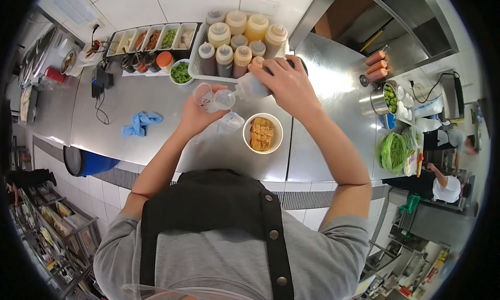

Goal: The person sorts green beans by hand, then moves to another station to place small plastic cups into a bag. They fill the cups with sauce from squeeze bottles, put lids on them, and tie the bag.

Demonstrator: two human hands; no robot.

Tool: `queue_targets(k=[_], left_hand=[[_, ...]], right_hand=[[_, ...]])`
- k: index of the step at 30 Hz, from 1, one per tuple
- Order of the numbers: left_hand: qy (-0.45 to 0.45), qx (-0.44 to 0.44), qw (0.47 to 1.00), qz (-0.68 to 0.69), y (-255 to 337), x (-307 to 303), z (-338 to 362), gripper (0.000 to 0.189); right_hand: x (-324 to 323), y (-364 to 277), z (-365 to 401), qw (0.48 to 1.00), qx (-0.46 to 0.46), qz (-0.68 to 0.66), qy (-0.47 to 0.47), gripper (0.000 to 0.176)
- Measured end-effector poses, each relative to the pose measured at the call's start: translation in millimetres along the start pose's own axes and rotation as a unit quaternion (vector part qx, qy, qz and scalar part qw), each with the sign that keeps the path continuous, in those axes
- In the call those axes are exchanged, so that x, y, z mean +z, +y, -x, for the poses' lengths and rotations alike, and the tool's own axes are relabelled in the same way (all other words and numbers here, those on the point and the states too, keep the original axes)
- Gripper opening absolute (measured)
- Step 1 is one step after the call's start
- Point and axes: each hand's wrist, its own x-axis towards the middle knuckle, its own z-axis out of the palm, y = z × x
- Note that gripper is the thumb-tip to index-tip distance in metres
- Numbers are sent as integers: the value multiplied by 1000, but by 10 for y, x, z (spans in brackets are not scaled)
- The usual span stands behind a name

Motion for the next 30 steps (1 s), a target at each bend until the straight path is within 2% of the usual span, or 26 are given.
queue_targets(k=[3, 6, 9, 12, 18, 21, 24, 27, 30], left_hand=[[-2, 36, 997, -71, -92, 27, -17, 49], [-11, 1, 1000, -16, -125, 58, -5, 48], [0, -22, 1000, 9, -185, 101, 23, 49], [-1, -9, 999, 53, -270, 133, 9, 50], [-9, -11, 999, 40, -176, 139, 1, 52], [-7, 0, 1000, 29, -268, 191, -5, 54], [-11, -22, 999, 40, -178, 201, -4, 52], [-19, -28, 998, 47, -180, 205, -24, 53], [-26, -16, 997, 65, -226, 221, -39, 54]], right_hand=[[62, -97, -93, 994, -78, 71, 6, 43], [107, -140, -177, 987, -118, 114, -5, 38], [98, -195, -241, 983, -117, 134, -37, 44], [79, -208, -285, 981, -117, 149, -32, 42], [29, -168, -299, 980, -108, 164, -38, 42], [-11, -142, -287, 981, -108, 162, -13, 41], [-23, -107, -259, 981, -104, 166, -6, 40], [8, -58, -230, 978, -111, 177, -4, 30], [4, -62, -196, 983, -96, 155, -33, 30]])
